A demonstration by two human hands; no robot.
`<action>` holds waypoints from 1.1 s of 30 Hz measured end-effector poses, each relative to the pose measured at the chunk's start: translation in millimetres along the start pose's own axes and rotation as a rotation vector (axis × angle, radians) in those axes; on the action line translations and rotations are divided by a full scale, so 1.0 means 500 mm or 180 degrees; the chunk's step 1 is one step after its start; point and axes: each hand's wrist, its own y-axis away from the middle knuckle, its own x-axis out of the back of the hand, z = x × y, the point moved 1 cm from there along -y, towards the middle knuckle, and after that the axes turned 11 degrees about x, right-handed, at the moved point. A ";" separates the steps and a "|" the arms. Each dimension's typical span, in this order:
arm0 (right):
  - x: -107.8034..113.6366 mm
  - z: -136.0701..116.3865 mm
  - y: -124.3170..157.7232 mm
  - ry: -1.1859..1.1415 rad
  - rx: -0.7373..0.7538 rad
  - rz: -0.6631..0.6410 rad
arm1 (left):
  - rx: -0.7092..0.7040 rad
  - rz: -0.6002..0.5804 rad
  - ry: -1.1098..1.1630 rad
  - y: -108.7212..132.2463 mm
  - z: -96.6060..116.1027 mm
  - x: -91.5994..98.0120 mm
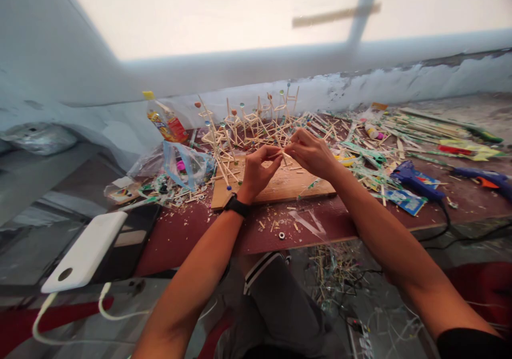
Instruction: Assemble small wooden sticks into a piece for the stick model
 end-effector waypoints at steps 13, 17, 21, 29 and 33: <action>-0.012 0.003 0.002 -0.0142 -0.0120 -0.0164 | 0.0631 -0.0097 0.0591 -0.002 -0.008 -0.007; -0.013 0.013 0.009 -0.0266 -0.0112 -0.0004 | 0.0765 -0.0091 0.0727 -0.003 -0.017 -0.007; -0.020 0.010 0.008 -0.0246 -0.0060 -0.0116 | 0.0784 -0.0157 0.0761 -0.002 -0.018 -0.005; -0.030 0.014 0.008 -0.0367 -0.0038 -0.0390 | 0.1004 -0.0283 0.0846 -0.004 -0.025 0.000; -0.035 0.017 0.008 -0.0447 -0.0009 -0.0532 | 0.1002 -0.0288 0.0801 -0.002 -0.025 0.002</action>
